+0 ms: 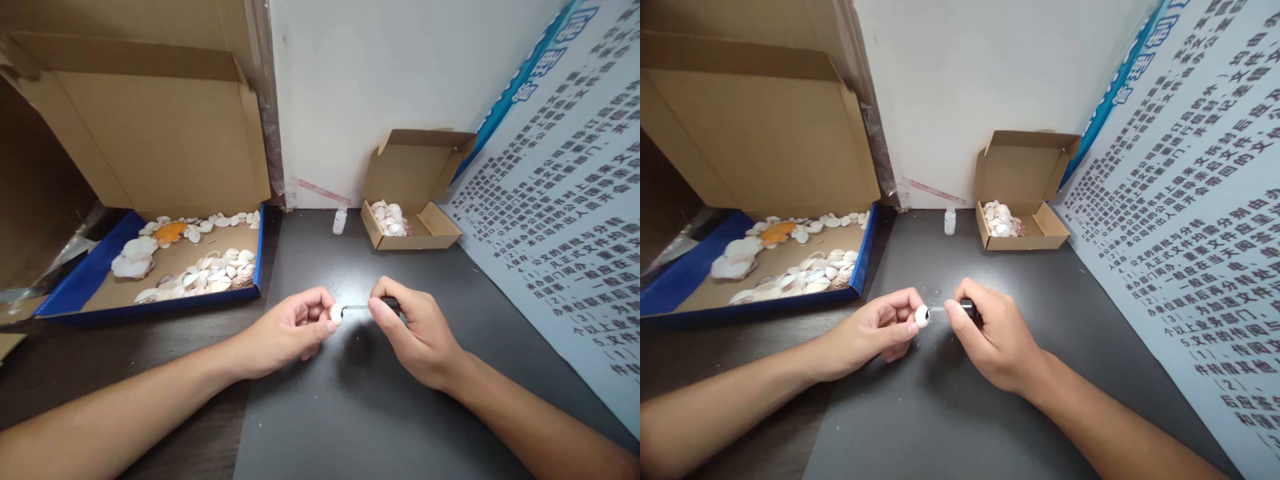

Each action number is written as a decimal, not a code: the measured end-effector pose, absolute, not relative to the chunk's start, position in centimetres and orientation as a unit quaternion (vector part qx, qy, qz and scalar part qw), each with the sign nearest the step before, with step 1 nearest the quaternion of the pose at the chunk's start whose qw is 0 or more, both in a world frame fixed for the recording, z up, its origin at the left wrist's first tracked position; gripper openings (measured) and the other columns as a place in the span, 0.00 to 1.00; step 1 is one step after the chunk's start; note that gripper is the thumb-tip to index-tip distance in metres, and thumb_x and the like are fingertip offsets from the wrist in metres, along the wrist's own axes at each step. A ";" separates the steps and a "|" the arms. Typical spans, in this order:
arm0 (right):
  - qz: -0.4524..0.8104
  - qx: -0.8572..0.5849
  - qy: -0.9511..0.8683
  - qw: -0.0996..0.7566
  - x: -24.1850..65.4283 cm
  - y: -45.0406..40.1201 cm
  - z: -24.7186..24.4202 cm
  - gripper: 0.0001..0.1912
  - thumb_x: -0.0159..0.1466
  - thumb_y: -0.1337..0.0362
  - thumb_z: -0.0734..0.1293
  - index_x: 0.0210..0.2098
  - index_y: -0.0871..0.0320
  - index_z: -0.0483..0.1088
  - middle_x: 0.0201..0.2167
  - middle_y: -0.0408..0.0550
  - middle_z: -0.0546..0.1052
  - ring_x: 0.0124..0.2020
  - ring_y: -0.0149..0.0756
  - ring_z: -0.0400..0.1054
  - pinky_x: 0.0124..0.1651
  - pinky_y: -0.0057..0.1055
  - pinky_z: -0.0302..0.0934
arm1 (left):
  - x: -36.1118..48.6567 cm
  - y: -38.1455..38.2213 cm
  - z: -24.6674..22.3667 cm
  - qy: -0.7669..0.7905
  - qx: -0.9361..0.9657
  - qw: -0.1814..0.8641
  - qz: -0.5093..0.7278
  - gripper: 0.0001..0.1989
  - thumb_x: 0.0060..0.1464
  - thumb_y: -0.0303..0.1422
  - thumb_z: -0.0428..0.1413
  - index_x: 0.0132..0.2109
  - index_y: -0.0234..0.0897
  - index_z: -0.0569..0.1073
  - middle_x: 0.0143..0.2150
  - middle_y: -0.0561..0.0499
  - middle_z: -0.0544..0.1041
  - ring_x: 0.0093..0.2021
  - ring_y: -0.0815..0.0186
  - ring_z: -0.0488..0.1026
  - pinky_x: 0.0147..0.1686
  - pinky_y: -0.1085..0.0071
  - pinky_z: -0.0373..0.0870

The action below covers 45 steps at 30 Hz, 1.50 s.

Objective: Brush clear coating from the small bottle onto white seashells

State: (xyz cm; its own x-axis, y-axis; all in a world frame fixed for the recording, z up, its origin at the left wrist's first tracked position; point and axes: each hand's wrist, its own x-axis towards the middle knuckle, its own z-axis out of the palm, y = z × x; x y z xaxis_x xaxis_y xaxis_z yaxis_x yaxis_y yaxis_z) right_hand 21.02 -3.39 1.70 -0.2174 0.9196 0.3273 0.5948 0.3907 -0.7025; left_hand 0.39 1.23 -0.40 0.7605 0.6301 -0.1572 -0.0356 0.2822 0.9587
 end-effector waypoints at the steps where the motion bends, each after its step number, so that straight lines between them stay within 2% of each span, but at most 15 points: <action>1: 0.219 -0.509 -0.744 0.374 21.0 -3.4 1.7 0.14 0.69 0.61 0.58 0.27 0.55 0.57 0.18 0.36 0.60 0.19 0.28 0.54 0.24 0.26 0.49 | 0.4 1.2 -0.4 0.266 0.557 0.755 0.221 0.14 0.56 0.41 0.60 0.37 0.38 0.64 0.24 0.60 0.62 0.21 0.76 0.57 0.20 0.79 0.55; 10: 0.238 -0.491 -0.760 0.353 21.2 -3.5 1.6 0.15 0.69 0.62 0.58 0.26 0.55 0.58 0.18 0.36 0.61 0.20 0.27 0.54 0.25 0.27 0.49 | 0.4 1.4 -0.4 0.266 0.565 0.751 0.215 0.14 0.58 0.41 0.58 0.37 0.38 0.63 0.23 0.60 0.61 0.20 0.77 0.56 0.20 0.79 0.54; 18: 0.254 -0.466 -0.759 0.376 21.2 -3.6 1.7 0.14 0.69 0.62 0.58 0.26 0.55 0.57 0.19 0.36 0.59 0.19 0.27 0.53 0.25 0.26 0.48 | 0.3 1.4 -0.5 0.265 0.577 0.743 0.211 0.16 0.57 0.43 0.58 0.37 0.38 0.62 0.23 0.61 0.60 0.20 0.76 0.56 0.21 0.78 0.54; 24: 0.207 -0.528 -0.741 0.360 21.1 -3.4 1.6 0.14 0.69 0.61 0.58 0.27 0.56 0.58 0.19 0.36 0.59 0.20 0.27 0.54 0.26 0.26 0.49 | 0.3 1.4 -0.4 0.264 0.576 0.744 0.212 0.16 0.57 0.43 0.59 0.36 0.37 0.63 0.22 0.62 0.60 0.20 0.77 0.56 0.21 0.78 0.54; 29: 0.235 -0.484 -0.761 0.362 21.1 -3.5 1.5 0.14 0.69 0.61 0.58 0.27 0.55 0.57 0.19 0.36 0.59 0.20 0.27 0.54 0.25 0.26 0.49 | 0.4 1.3 -0.3 0.268 0.573 0.746 0.210 0.16 0.57 0.43 0.59 0.36 0.38 0.62 0.22 0.62 0.59 0.20 0.77 0.55 0.20 0.79 0.53; 45: 0.164 -0.512 -0.759 0.367 21.1 -3.4 2.0 0.14 0.69 0.63 0.58 0.26 0.56 0.57 0.18 0.35 0.58 0.19 0.26 0.53 0.24 0.25 0.49 | 0.3 1.3 -0.5 0.266 0.601 0.727 0.198 0.14 0.59 0.42 0.56 0.37 0.38 0.62 0.23 0.62 0.58 0.21 0.76 0.54 0.21 0.77 0.53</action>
State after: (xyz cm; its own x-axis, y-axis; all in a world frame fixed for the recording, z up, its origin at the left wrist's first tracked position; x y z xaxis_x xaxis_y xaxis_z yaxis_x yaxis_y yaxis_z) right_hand 21.09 -3.44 2.00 -0.2056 0.8978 0.3895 0.6571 0.4216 -0.6249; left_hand 0.26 1.28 -0.49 0.7805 0.6072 -0.1486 0.0321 0.1986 0.9796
